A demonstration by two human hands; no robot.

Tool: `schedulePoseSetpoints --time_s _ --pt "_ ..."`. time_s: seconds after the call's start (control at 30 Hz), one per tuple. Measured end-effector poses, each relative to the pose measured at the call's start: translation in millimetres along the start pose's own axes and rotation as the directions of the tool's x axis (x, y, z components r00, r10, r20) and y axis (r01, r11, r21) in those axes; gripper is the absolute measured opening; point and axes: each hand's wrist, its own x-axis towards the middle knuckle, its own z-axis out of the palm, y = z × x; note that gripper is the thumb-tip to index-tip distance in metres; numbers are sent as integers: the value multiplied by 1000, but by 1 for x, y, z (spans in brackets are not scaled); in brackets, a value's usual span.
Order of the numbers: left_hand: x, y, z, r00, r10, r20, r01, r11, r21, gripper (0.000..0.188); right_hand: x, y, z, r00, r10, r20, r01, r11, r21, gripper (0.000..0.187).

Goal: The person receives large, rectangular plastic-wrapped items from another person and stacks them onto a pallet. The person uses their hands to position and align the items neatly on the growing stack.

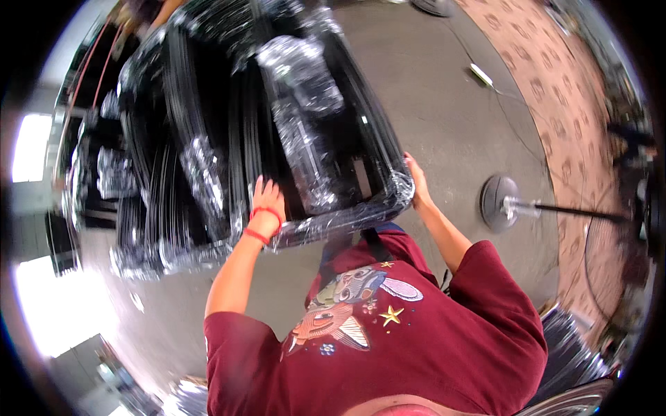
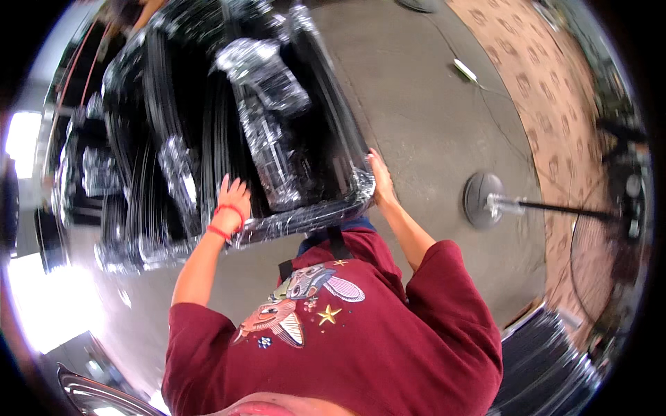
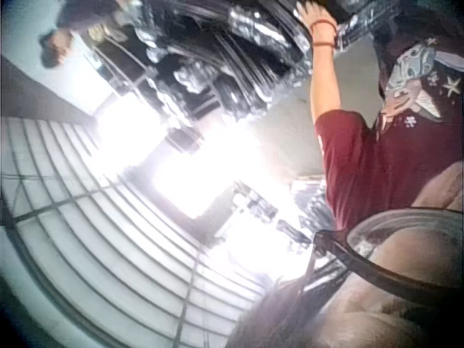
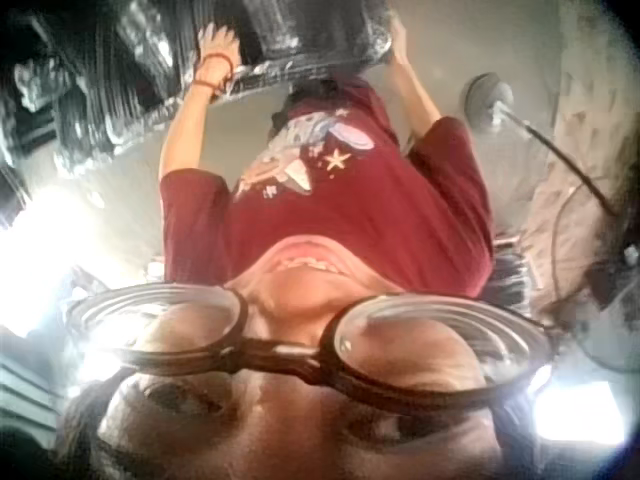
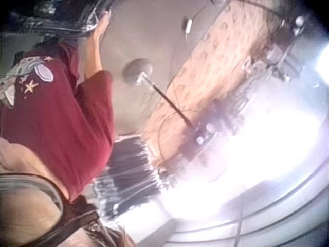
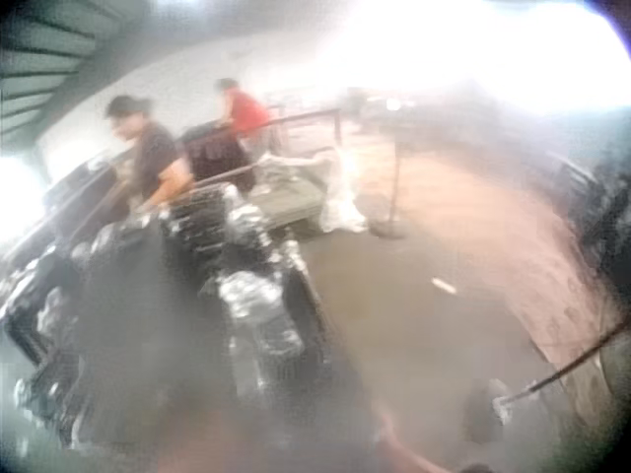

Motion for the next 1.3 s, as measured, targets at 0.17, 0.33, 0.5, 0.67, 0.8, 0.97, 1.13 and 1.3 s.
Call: schedulePoseSetpoints --time_s 0.17,0.33,0.5,0.67,0.8,0.97,1.13,1.3 --pt "41 -12 18 932 236 276 -262 963 61 38 18 -47 7 960 228 160 -107 832 -545 65" --pt "82 -3 11 620 237 748 -518 840 163 54 53 -35 23 950 65 305 54 928 -368 93" --pt "59 -22 93 629 154 762 -572 755 320 56 59 -16 29 959 59 277 41 939 -341 87" --pt "71 -7 54 618 200 760 -407 909 92 51 41 -39 34 981 28 192 75 856 -512 74" --pt "69 -11 53 635 186 749 -326 944 42 51 30 -39 18 938 -47 344 125 970 -210 78" --pt "40 -9 20 790 260 555 -348 936 58 58 -7 -49 1 984 -148 99 176 896 -408 69" --pt "27 -13 37 871 243 426 -266 964 -7 59 -23 -29 24 987 -75 141 120 933 -338 60" --pt "7 14 24 958 2 288 -15 999 43 62 -31 -91 29 954 266 137 -223 936 -271 67"
